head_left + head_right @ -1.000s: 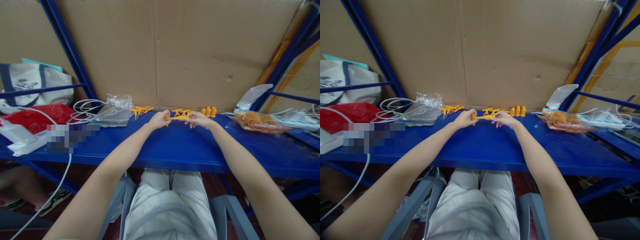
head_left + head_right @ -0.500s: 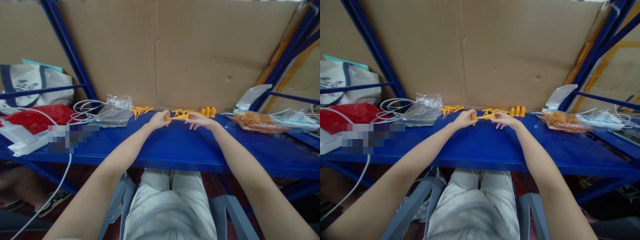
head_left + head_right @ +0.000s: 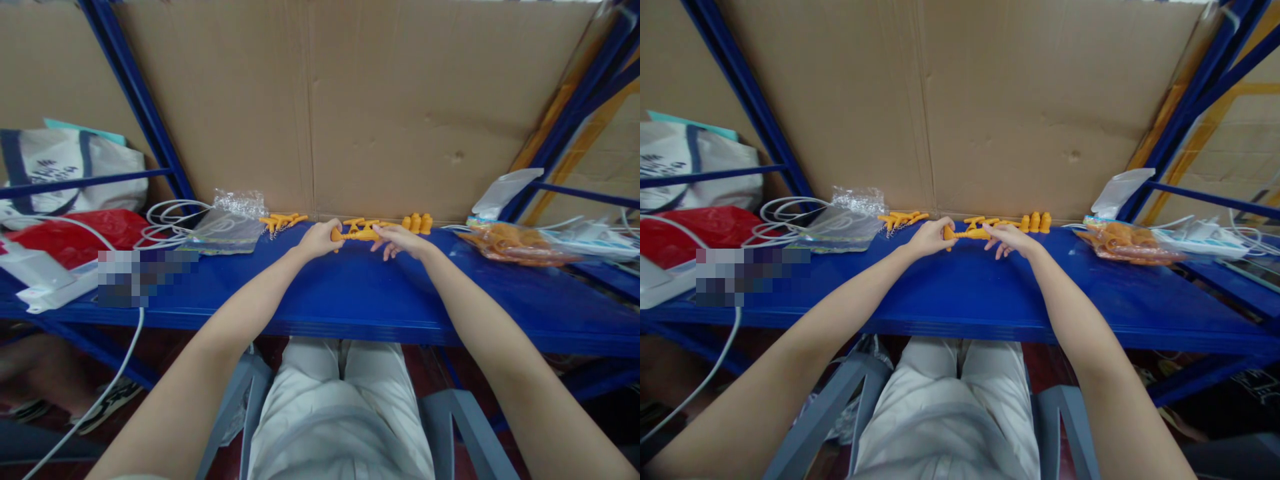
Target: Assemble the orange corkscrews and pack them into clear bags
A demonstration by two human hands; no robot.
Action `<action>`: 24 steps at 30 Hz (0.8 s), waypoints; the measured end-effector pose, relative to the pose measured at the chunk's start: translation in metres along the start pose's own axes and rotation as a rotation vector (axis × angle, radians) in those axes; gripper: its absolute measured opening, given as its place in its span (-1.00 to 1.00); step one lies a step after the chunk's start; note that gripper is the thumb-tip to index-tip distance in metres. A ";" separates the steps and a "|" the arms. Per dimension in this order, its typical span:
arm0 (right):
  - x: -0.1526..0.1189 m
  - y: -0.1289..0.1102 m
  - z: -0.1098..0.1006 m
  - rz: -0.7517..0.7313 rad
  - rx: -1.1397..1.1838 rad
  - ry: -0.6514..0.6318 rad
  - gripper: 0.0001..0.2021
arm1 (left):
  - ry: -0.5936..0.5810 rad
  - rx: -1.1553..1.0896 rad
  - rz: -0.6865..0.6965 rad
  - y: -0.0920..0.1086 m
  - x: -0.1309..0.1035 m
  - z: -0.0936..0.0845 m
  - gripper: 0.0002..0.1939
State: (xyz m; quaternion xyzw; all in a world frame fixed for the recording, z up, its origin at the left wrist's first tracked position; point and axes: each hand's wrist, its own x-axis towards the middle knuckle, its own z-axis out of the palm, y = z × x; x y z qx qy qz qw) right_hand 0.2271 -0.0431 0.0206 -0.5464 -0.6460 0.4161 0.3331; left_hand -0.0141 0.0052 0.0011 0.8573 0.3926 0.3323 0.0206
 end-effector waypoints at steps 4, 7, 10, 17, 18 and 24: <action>-0.001 0.001 0.004 -0.051 0.043 -0.012 -0.78 | -0.013 -0.005 -0.023 -0.001 0.000 -0.002 -0.76; 0.001 0.001 0.007 -0.009 0.065 -0.032 -0.79 | -0.026 -0.003 -0.021 0.000 -0.001 -0.003 -0.77; 0.002 0.000 0.008 0.058 0.095 -0.026 -0.63 | -0.016 0.018 -0.007 0.000 -0.001 -0.003 -0.76; 0.005 0.001 0.009 0.084 0.121 -0.021 -0.60 | -0.013 0.014 -0.010 0.000 -0.001 -0.002 -0.76; 0.005 0.001 0.009 0.084 0.121 -0.020 -0.60 | -0.015 0.011 -0.008 0.000 0.000 -0.002 -0.76; 0.005 0.002 0.009 0.084 0.132 -0.001 -0.61 | -0.013 0.011 0.003 -0.004 0.001 0.000 -0.75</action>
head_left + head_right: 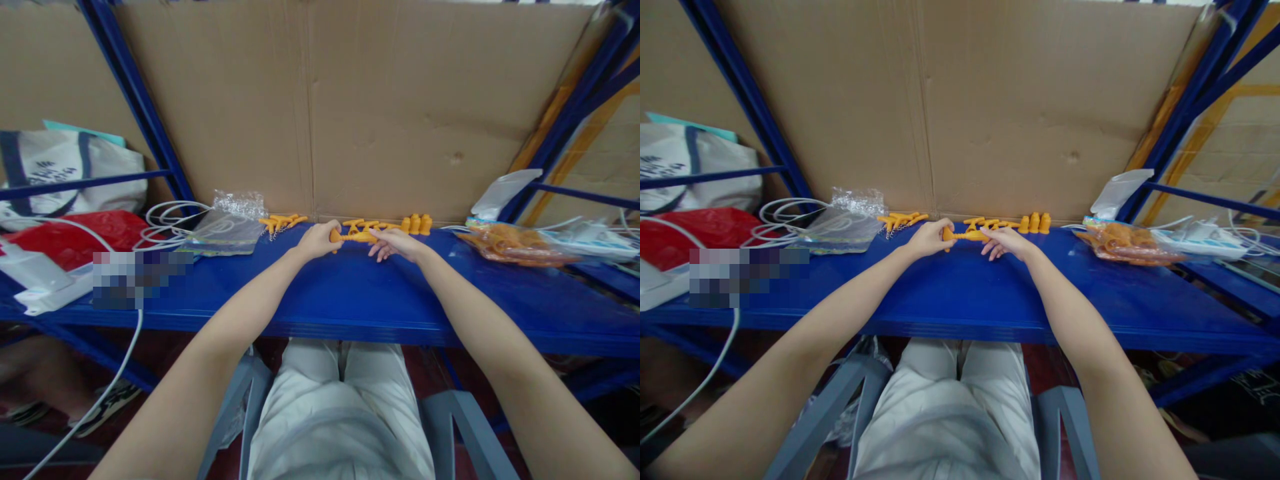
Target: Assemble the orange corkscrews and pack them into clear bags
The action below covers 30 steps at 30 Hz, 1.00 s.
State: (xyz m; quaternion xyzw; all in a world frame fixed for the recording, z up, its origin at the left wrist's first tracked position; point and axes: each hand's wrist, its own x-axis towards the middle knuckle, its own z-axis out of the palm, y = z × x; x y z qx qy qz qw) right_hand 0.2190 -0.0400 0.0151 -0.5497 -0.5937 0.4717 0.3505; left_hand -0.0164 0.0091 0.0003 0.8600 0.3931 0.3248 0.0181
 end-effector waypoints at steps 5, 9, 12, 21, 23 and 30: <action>0.001 0.002 0.001 -0.058 0.049 0.034 -0.66 | -0.011 0.009 0.031 -0.003 0.000 0.001 -0.74; 0.000 -0.001 0.002 -0.139 0.105 0.128 -0.69 | -0.003 0.006 0.055 -0.002 -0.001 0.001 -0.64; 0.004 -0.001 0.000 -0.210 0.168 0.234 -0.71 | 0.017 0.019 0.061 -0.001 -0.001 0.001 -0.49; 0.033 0.023 -0.016 -0.461 -0.084 0.637 -0.55 | -0.026 0.054 0.026 -0.001 -0.001 0.002 -0.56; 0.030 0.023 -0.015 -0.448 -0.355 0.686 -0.55 | -0.040 0.059 0.026 -0.001 -0.001 0.002 -0.57; 0.019 0.012 0.008 -0.258 -1.162 0.663 -0.53 | -0.079 0.078 0.034 -0.001 -0.001 0.004 -0.56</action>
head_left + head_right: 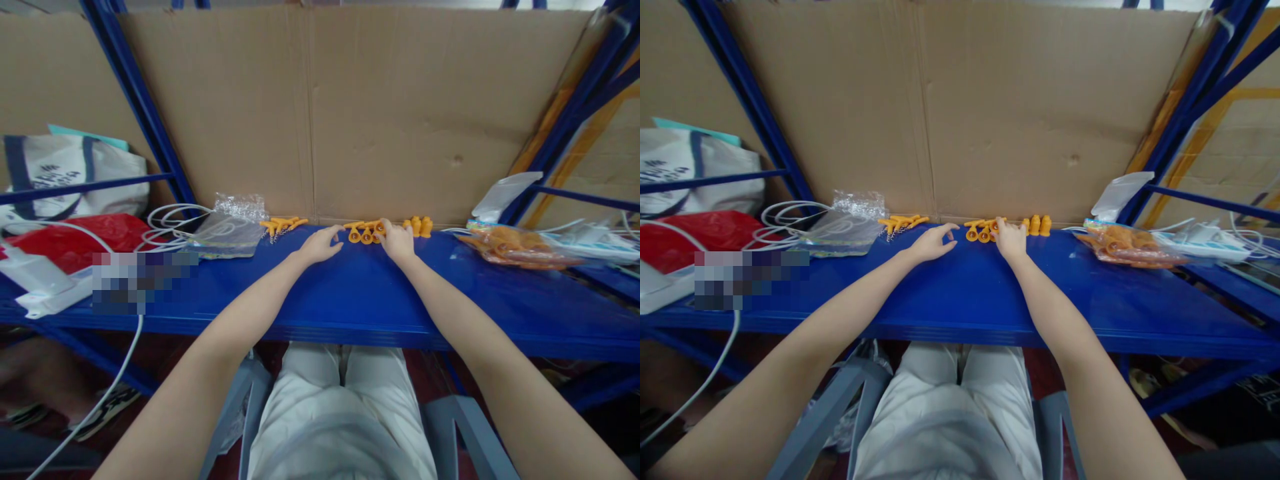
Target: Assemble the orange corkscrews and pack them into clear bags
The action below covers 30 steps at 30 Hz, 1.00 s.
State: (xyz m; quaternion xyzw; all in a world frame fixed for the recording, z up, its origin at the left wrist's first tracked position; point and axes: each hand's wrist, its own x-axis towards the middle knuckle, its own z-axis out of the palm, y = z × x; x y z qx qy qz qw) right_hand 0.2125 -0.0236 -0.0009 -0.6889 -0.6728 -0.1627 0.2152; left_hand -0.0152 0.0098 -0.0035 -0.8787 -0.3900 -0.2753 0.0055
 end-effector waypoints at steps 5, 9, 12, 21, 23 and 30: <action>-0.002 -0.002 0.009 -0.032 -0.110 -0.080 -0.35 | -0.002 0.001 0.015 0.000 0.000 0.000 -0.56; -0.003 0.001 0.014 -0.034 -0.087 -0.155 -0.21 | -0.020 -0.001 0.009 0.001 0.000 0.000 -0.54; -0.004 0.001 0.014 -0.030 -0.046 -0.215 -0.20 | -0.030 -0.007 0.007 0.001 0.000 0.000 -0.54; -0.003 0.003 0.014 0.003 0.035 -0.316 -0.24 | -0.041 -0.036 0.018 0.000 0.001 0.003 -0.54; -0.003 0.002 0.013 0.010 0.024 -0.346 -0.28 | -0.044 -0.036 0.012 0.000 0.001 0.003 -0.56; -0.006 0.001 0.004 0.006 -0.016 -0.413 -0.35 | -0.108 0.035 -0.004 0.003 0.001 0.001 -0.74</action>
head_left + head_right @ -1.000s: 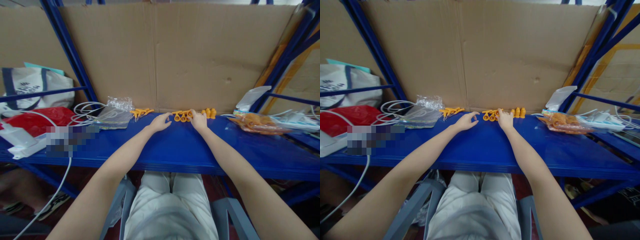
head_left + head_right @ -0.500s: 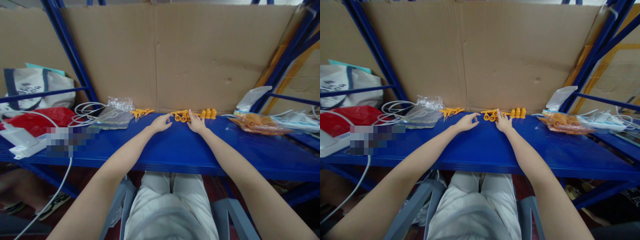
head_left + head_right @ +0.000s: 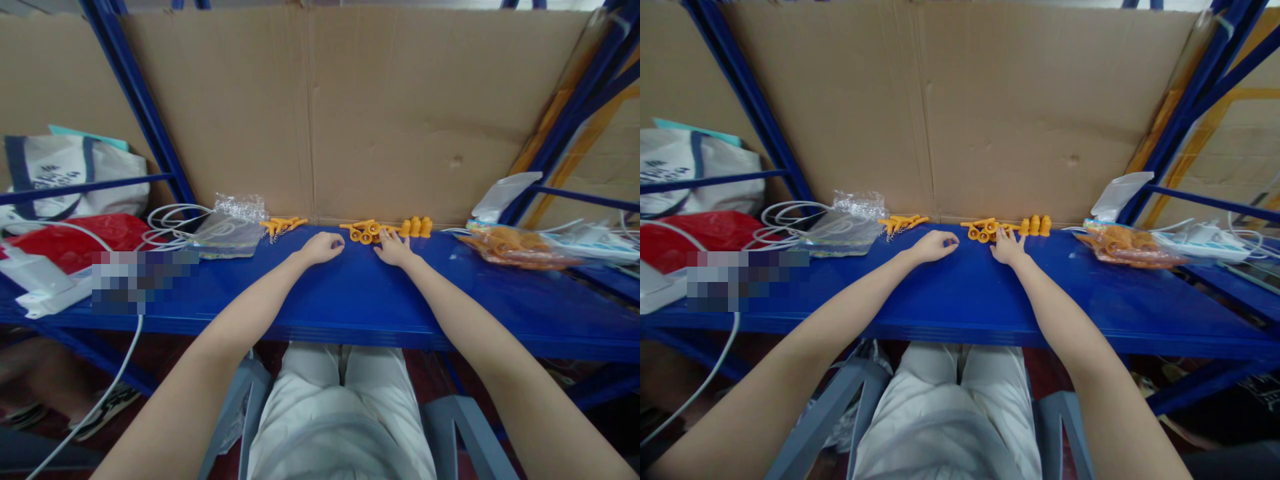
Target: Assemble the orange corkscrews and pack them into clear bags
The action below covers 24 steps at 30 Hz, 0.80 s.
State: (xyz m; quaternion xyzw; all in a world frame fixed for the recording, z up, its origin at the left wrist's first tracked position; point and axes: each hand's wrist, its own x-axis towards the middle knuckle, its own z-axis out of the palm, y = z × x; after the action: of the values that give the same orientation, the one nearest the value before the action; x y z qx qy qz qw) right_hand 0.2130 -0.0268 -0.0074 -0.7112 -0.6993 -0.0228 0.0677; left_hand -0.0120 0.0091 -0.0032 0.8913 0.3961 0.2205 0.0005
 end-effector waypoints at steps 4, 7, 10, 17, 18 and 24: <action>-0.003 0.002 -0.007 -0.015 -0.047 -0.022 -0.36 | -0.008 -0.006 0.006 0.000 0.000 0.000 -0.76; -0.005 0.004 -0.012 -0.047 -0.075 -0.127 -0.41 | -0.013 -0.013 0.017 0.000 0.000 0.000 -0.76; -0.006 0.004 -0.014 -0.128 -0.095 -0.207 -0.47 | -0.013 -0.022 0.013 -0.001 0.001 0.000 -0.76; -0.004 0.006 -0.013 -0.177 -0.108 -0.172 -0.50 | 0.006 -0.021 0.039 -0.004 0.001 -0.001 -0.75; -0.004 0.006 -0.013 -0.177 -0.112 -0.174 -0.49 | 0.007 -0.006 0.030 -0.005 0.001 -0.003 -0.74; -0.008 0.002 -0.016 -0.156 -0.073 -0.194 -0.48 | 0.148 0.126 -0.294 -0.024 -0.002 -0.026 -0.79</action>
State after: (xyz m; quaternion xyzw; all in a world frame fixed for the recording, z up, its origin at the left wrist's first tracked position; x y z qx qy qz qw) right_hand 0.2154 -0.0373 0.0076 -0.6553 -0.7546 0.0155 -0.0284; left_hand -0.0405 0.0202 0.0151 0.8035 0.5342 0.2577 -0.0520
